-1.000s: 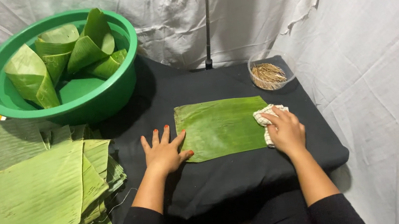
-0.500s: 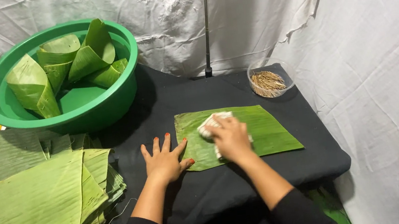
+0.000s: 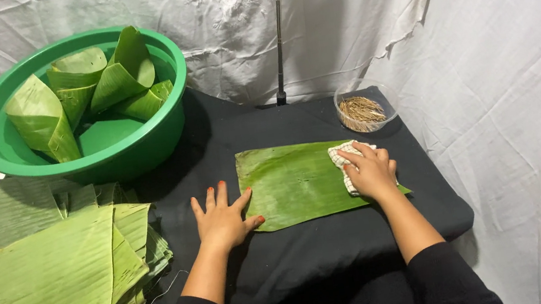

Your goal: Clean and fold banana leaves into cone shapes and secure them with toothpicks.

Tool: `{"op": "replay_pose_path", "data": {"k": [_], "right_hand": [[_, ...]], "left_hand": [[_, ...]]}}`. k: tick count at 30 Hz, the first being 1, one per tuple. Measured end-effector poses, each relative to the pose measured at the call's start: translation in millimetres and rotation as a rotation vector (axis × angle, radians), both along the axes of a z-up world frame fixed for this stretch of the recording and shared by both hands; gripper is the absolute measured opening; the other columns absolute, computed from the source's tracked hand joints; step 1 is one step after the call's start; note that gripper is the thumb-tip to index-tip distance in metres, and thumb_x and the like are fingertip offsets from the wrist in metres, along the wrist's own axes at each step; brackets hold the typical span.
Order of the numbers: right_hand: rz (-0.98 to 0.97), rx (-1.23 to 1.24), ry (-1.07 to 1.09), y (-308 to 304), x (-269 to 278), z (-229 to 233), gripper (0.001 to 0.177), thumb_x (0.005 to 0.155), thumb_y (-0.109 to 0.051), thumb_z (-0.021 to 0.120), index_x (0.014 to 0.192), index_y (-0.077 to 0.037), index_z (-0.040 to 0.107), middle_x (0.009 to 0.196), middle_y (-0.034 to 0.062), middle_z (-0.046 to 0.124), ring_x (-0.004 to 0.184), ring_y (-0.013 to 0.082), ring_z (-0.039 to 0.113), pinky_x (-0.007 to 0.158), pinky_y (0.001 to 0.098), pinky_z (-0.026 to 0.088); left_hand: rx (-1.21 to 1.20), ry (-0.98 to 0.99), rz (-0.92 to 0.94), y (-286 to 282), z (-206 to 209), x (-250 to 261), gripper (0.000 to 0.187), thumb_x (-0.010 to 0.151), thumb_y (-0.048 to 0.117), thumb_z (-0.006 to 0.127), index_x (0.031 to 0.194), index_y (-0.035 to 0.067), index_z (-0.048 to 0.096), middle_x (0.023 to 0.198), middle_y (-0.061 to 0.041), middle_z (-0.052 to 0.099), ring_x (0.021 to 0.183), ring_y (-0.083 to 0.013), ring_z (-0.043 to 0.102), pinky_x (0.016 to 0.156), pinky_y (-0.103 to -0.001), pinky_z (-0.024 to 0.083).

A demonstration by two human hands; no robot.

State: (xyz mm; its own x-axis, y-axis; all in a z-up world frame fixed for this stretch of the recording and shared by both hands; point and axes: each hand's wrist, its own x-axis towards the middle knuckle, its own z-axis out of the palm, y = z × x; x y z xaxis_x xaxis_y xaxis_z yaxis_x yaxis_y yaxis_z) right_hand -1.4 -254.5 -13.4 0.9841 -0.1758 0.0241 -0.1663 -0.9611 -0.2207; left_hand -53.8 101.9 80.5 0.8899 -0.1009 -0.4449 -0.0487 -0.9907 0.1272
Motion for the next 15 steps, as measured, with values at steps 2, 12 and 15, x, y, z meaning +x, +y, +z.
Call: {"op": "replay_pose_path", "data": {"k": [2, 12, 15], "right_hand": [[-0.053, -0.1, -0.098, -4.5, 18.8, -20.4, 0.035, 0.094, -0.045, 0.055, 0.125, -0.056, 0.067, 0.144, -0.0151, 0.055, 0.126, 0.0257, 0.049, 0.097, 0.0456, 0.044], [0.257, 0.018, -0.216, 154.6, 39.1, 7.5, 0.036, 0.097, -0.034, 0.056, 0.129, -0.041, 0.07, 0.143, 0.0002, 0.061, 0.122, 0.0355, 0.054, 0.096, 0.0514, 0.045], [0.224, 0.062, -0.075, 155.1, 41.8, 0.2, 0.043, 0.093, -0.042, 0.058, 0.136, -0.048, 0.063, 0.151, -0.0021, 0.053, 0.126, 0.0364, 0.052, 0.097, 0.0525, 0.044]], "left_hand": [[-0.004, -0.013, 0.026, -1.4, 5.3, -0.7, 0.075, 0.094, 0.069, 0.053, 0.16, 0.043, 0.029, 0.174, -0.01, 0.004, 0.159, -0.0382, 0.002, 0.121, -0.066, -0.006], [-0.023, 0.005, 0.03, 1.1, -3.5, 4.7, 0.078, 0.091, 0.071, 0.055, 0.16, 0.044, 0.03, 0.172, -0.014, 0.007, 0.158, -0.0405, -0.004, 0.12, -0.066, -0.008], [-0.015, -0.004, 0.022, 1.7, -5.7, 5.2, 0.077, 0.092, 0.072, 0.054, 0.159, 0.042, 0.031, 0.172, -0.014, 0.01, 0.158, -0.0404, -0.002, 0.12, -0.065, -0.009]]}}
